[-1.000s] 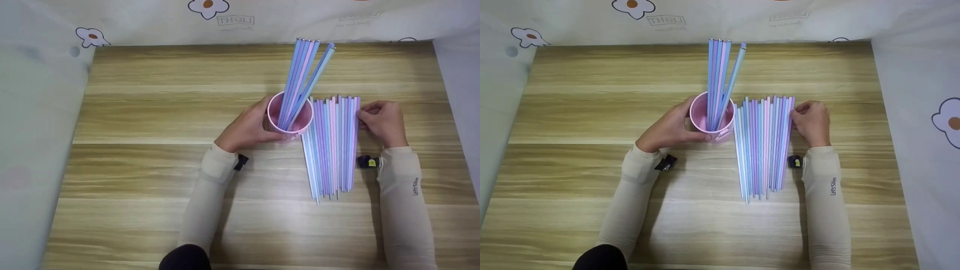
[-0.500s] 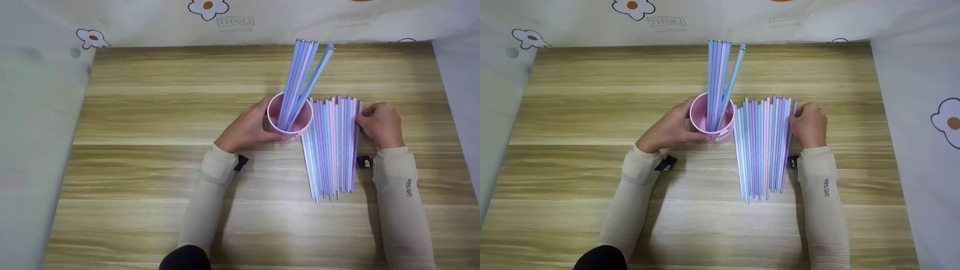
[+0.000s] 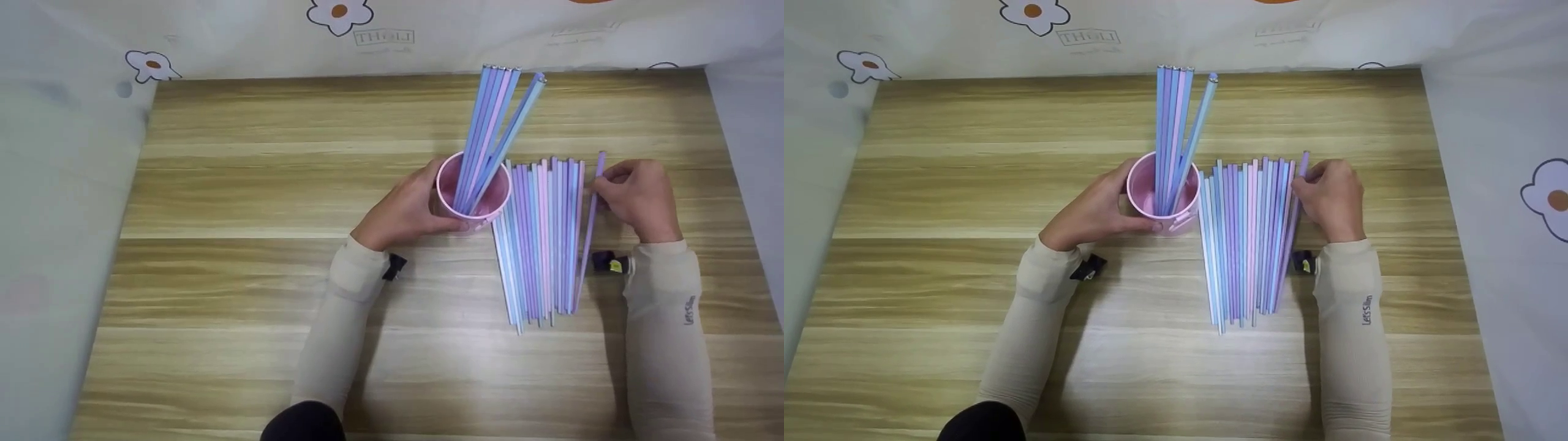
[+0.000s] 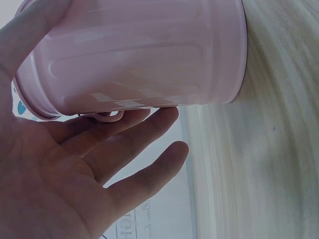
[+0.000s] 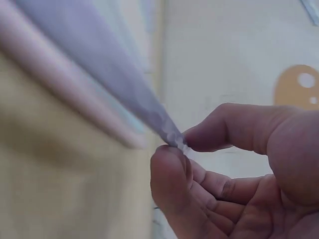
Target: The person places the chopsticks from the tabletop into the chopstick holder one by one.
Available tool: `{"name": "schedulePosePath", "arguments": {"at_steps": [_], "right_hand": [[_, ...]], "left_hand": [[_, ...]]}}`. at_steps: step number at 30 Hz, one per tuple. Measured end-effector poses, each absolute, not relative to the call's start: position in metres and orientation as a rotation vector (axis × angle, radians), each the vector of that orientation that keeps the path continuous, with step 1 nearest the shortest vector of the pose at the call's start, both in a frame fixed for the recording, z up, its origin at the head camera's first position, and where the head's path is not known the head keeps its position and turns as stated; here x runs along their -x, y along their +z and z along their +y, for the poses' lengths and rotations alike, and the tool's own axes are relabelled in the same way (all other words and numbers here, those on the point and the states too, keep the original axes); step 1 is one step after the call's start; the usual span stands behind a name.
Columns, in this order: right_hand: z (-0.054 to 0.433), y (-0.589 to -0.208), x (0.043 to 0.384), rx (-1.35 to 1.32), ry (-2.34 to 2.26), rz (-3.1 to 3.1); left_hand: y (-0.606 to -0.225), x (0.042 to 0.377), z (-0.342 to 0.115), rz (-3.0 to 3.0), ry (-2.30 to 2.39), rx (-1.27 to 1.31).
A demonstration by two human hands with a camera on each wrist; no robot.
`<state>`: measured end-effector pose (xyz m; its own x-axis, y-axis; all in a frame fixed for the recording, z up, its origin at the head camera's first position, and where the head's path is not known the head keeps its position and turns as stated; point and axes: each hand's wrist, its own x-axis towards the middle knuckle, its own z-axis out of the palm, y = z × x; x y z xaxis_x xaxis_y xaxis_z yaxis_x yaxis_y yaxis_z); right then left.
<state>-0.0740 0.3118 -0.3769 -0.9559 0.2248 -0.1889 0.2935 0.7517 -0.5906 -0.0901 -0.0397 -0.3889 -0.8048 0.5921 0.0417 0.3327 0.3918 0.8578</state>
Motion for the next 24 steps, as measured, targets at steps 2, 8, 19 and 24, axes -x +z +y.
{"name": "schedulePosePath", "arguments": {"at_steps": [2,8,19,24], "right_hand": [[0.309,-0.368,0.073,-0.424,-1.083,2.853],[0.298,-0.346,0.074,-0.447,-1.327,2.809],[0.272,-0.312,0.093,-0.417,-1.528,2.700],[0.259,-0.286,0.104,-0.362,-1.664,2.688]], "left_hand": [[-0.389,0.090,-0.040,2.381,1.375,-0.813],[-0.389,0.089,-0.040,2.373,1.380,-0.798],[-0.390,0.090,-0.041,2.359,1.394,-0.792],[-0.391,0.090,-0.040,2.350,1.409,-0.797]]}}
